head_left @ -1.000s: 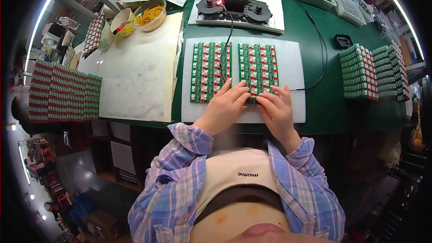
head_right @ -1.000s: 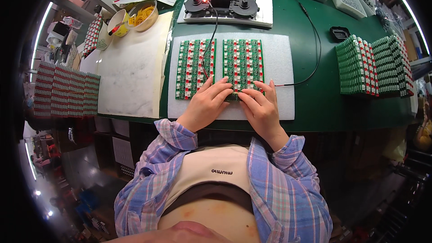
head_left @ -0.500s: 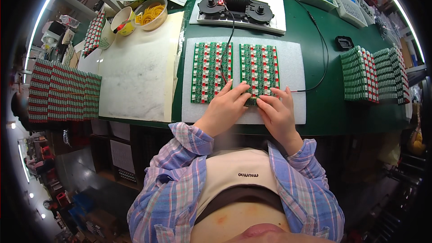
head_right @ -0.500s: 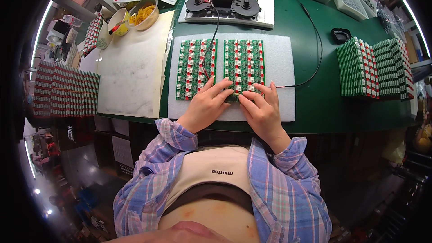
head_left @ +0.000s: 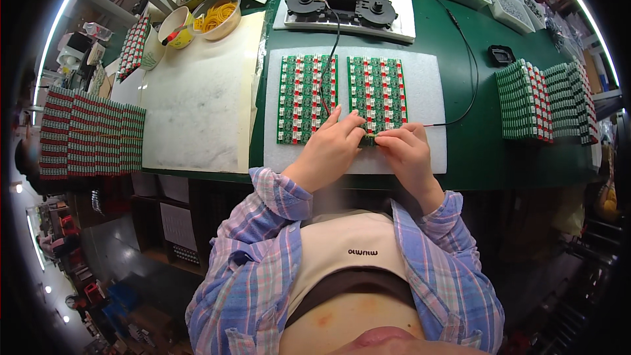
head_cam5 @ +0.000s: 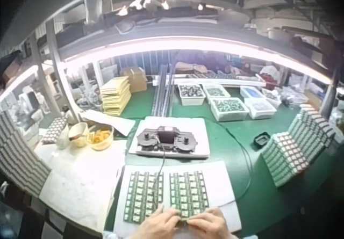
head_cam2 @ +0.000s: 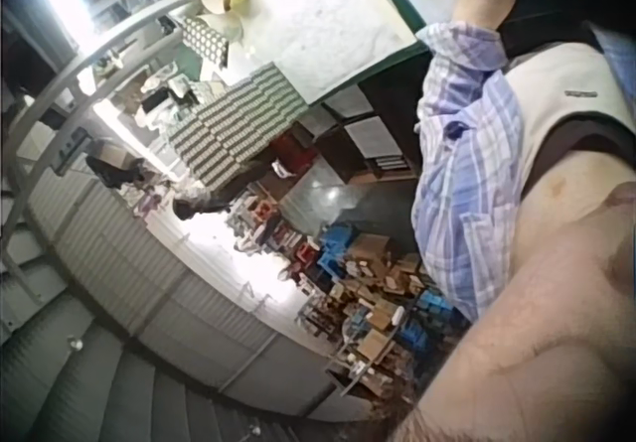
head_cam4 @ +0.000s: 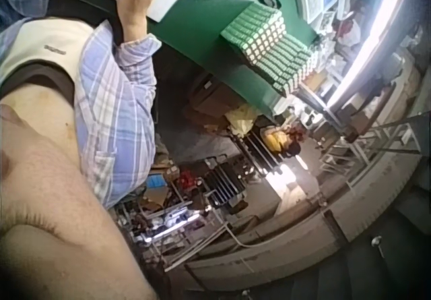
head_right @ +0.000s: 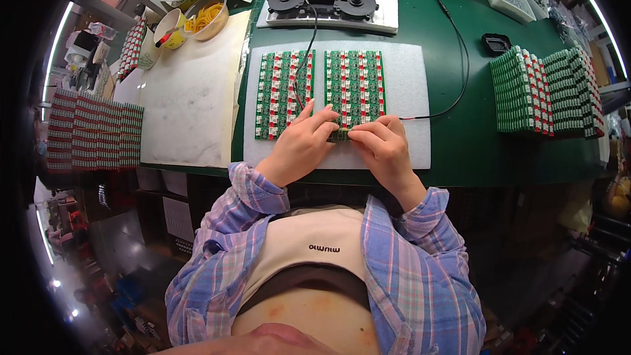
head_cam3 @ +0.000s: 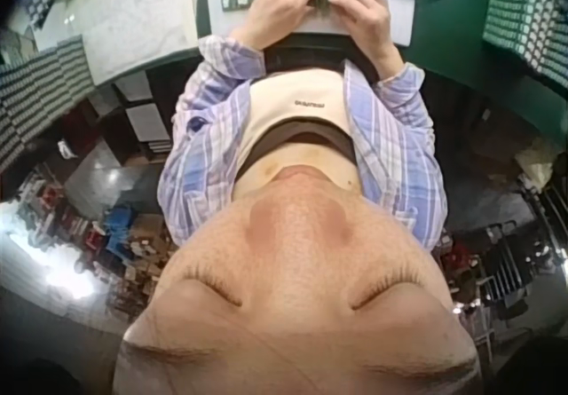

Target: Manual assembly and inspection of components on printed circuit boards at a manufacturing station.

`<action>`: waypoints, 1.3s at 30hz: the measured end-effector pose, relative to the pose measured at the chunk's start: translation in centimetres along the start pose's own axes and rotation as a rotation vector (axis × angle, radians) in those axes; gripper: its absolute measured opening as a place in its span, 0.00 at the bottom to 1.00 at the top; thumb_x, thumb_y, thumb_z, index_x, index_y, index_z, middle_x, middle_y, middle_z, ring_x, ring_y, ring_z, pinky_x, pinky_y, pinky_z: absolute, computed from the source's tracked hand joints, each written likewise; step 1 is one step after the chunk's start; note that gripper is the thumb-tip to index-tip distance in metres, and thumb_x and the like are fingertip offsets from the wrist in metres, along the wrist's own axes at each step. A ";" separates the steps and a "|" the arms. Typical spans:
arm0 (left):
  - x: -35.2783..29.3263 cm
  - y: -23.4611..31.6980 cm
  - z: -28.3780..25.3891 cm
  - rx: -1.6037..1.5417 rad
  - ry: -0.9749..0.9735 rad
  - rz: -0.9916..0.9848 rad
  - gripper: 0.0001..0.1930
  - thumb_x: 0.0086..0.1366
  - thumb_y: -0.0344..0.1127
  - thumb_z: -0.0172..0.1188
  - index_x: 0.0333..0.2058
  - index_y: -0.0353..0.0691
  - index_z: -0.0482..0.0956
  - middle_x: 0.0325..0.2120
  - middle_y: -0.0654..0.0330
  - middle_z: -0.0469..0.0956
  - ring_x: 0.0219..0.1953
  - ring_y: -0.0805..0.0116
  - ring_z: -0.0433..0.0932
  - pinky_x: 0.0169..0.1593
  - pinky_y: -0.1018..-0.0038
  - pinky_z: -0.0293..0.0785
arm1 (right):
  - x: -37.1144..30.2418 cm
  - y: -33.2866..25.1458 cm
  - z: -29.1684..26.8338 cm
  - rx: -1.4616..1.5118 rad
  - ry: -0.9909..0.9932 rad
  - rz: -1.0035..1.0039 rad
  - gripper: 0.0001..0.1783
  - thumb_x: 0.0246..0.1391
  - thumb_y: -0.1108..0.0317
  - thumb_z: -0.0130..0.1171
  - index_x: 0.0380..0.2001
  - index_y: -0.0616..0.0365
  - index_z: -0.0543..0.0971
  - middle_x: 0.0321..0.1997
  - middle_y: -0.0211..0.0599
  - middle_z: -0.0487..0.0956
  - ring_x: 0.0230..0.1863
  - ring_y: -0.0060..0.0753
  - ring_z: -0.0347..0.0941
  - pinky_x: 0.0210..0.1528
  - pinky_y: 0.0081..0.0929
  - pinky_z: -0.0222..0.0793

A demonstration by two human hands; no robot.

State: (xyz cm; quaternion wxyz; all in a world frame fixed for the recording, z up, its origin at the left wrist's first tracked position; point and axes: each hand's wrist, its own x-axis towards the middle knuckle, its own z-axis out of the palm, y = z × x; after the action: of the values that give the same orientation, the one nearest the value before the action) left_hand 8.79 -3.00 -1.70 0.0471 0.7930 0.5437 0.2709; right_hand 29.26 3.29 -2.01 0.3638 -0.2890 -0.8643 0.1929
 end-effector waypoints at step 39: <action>-4.6 -4.0 -3.3 -0.102 0.126 -0.163 0.16 0.53 0.31 0.72 0.42 0.43 0.86 0.40 0.64 0.78 0.54 0.58 0.71 0.74 0.48 0.52 | 2.2 -3.1 4.5 -0.042 -0.061 -0.080 0.11 0.49 0.70 0.69 0.38 0.50 0.85 0.42 0.22 0.84 0.45 0.32 0.71 0.58 0.34 0.65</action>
State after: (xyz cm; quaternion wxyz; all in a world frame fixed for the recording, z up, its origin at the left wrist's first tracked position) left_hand 2.62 -6.23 -2.10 0.0749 0.7240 0.5939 0.3428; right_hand 23.54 1.79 -2.09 0.3387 -0.2557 -0.8896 0.1687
